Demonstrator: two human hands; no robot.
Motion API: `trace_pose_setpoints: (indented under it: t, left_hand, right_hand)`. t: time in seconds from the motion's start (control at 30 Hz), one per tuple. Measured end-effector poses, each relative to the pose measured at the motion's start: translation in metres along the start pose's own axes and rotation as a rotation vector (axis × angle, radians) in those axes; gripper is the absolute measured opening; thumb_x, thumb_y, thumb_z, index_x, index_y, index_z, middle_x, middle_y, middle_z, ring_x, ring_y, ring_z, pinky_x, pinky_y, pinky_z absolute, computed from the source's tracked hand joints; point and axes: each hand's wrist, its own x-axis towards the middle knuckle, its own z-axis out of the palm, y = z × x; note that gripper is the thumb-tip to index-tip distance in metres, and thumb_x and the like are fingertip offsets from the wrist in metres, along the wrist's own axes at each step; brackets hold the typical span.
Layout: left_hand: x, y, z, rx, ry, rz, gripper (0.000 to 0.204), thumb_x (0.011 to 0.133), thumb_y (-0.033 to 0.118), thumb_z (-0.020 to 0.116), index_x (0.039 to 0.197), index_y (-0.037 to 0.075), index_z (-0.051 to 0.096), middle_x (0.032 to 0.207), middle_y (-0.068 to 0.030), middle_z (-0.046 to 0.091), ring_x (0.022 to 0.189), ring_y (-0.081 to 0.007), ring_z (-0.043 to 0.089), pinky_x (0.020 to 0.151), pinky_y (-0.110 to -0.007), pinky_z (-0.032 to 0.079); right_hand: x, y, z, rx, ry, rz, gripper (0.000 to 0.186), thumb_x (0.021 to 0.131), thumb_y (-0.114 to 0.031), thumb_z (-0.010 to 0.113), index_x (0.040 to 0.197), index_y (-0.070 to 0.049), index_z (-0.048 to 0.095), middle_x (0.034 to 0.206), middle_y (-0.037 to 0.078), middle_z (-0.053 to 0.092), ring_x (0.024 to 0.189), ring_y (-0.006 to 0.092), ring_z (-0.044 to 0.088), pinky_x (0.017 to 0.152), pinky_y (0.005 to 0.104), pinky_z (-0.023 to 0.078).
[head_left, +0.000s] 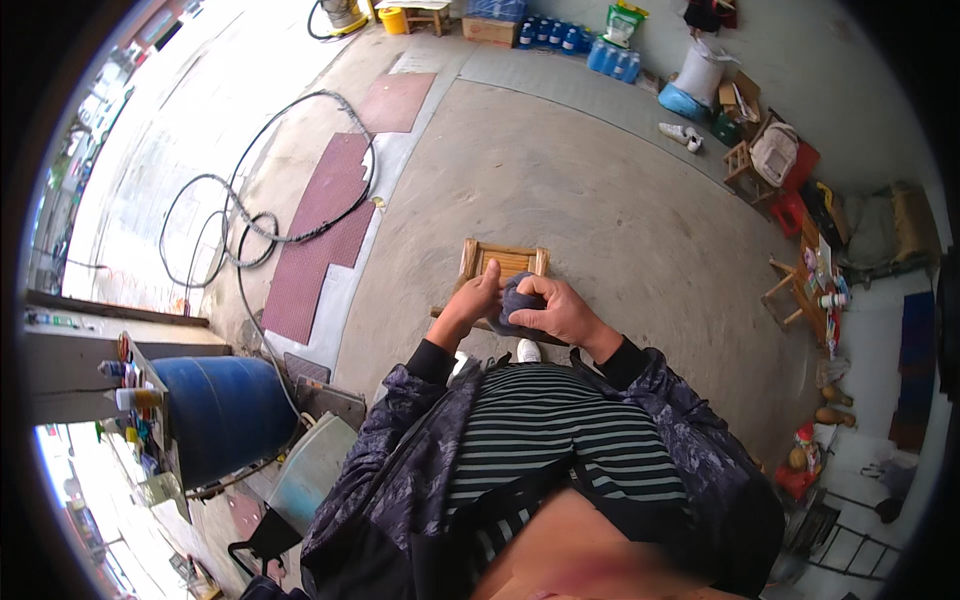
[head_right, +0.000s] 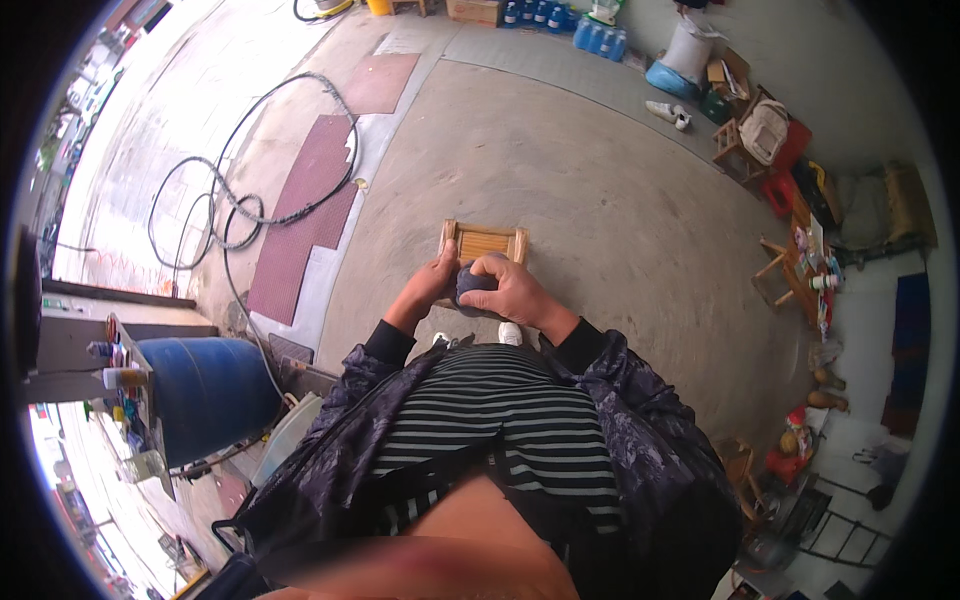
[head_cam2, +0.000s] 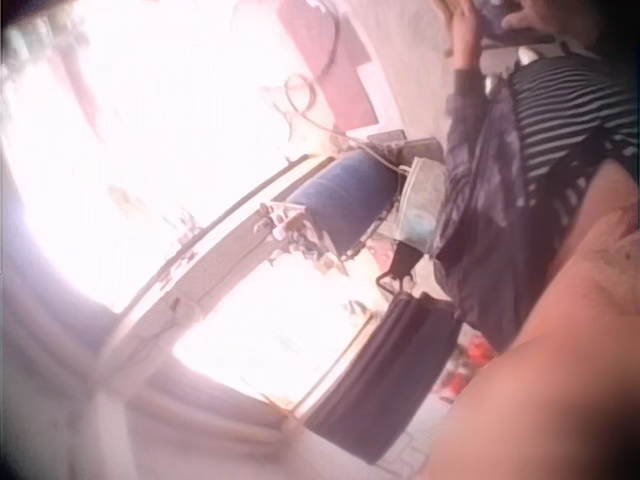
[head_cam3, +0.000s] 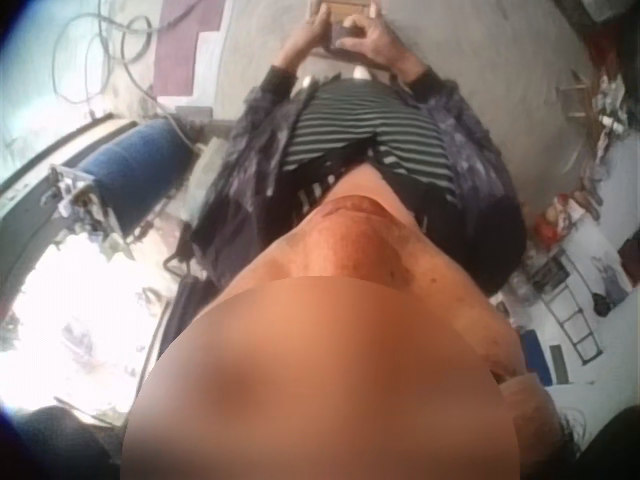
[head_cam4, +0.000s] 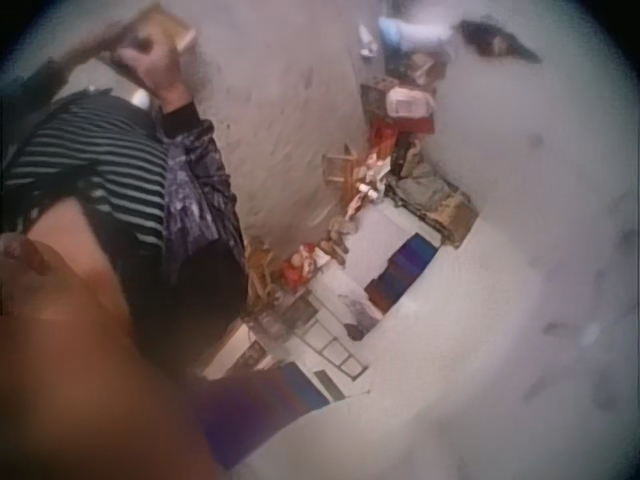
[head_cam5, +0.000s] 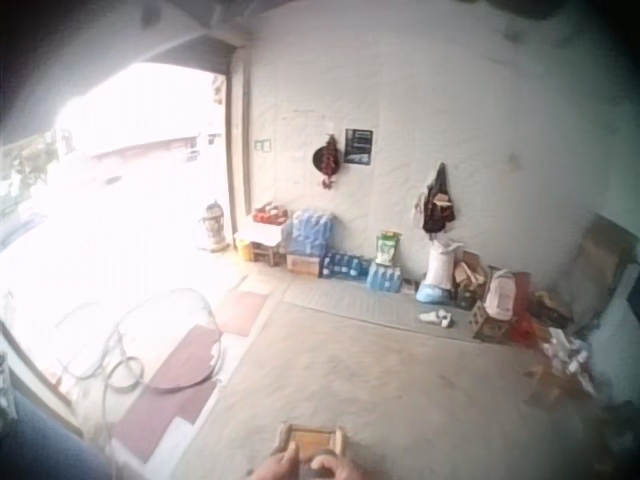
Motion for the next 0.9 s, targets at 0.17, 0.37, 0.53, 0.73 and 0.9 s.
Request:
trace_pose_setpoints:
  t: [0.17, 0.37, 0.53, 0.73, 0.9]
  left_hand:
    - [0.001, -0.003, 0.008, -0.195, -0.274, -0.12, 0.072, 0.106, 0.065, 0.051, 0.113, -0.003, 0.074, 0.102, -0.0078, 0.073, 0.09, -0.0152, 0.068, 0.078, -0.033, 0.057]
    - [0.027, 0.006, 0.008, -0.536, -0.074, -0.053, 0.039, 0.106, 0.033, 0.063, 0.124, -0.001, 0.066, 0.114, -0.0129, 0.074, 0.099, -0.0229, 0.073, 0.089, -0.038, 0.06]
    - [0.028, 0.085, -0.02, -0.668, 0.009, 0.335, 0.034, 0.109, 0.03, 0.051, 0.117, 0.001, 0.066, 0.11, -0.0117, 0.073, 0.104, -0.0235, 0.071, 0.098, -0.039, 0.056]
    - [-0.021, 0.179, 0.005, -0.352, 0.25, 0.808, 0.018, 0.105, 0.025, 0.068, 0.101, 0.009, 0.062, 0.083, 0.0062, 0.058, 0.07, -0.0024, 0.052, 0.063, -0.019, 0.041]
    - [-0.043, 0.2, -0.027, -0.4, 0.279, 0.947, 0.019, 0.108, 0.014, 0.056, 0.115, -0.002, 0.063, 0.106, -0.0115, 0.072, 0.09, -0.0154, 0.07, 0.082, -0.029, 0.056]
  right_hand:
    - [-0.002, -0.001, 0.017, -0.234, -0.117, -0.016, 0.034, 0.083, -0.023, 0.089, 0.092, -0.004, 0.062, 0.087, 0.007, 0.063, 0.085, 0.0162, 0.061, 0.078, 0.033, 0.05]
    - [0.0, 0.0, 0.012, -0.405, -0.063, -0.065, 0.039, 0.08, -0.025, 0.089, 0.097, -0.003, 0.063, 0.088, 0.011, 0.066, 0.083, 0.0209, 0.064, 0.077, 0.0352, 0.052]
    - [0.003, 0.01, -0.028, -0.713, 0.208, 0.008, 0.043, 0.083, -0.024, 0.085, 0.117, -0.002, 0.069, 0.106, 0.021, 0.074, 0.098, 0.0396, 0.072, 0.085, 0.0439, 0.057]
    - [0.024, -0.016, -0.074, -1.044, 0.384, -0.173, 0.027, 0.086, -0.019, 0.082, 0.106, -0.005, 0.07, 0.101, 0.015, 0.071, 0.107, 0.0361, 0.069, 0.093, 0.0427, 0.053]
    - [0.024, -0.044, -0.094, -1.081, 0.516, -0.61, 0.022, 0.084, -0.013, 0.084, 0.092, -0.009, 0.064, 0.098, 0.007, 0.068, 0.114, 0.0297, 0.064, 0.101, 0.0439, 0.045]
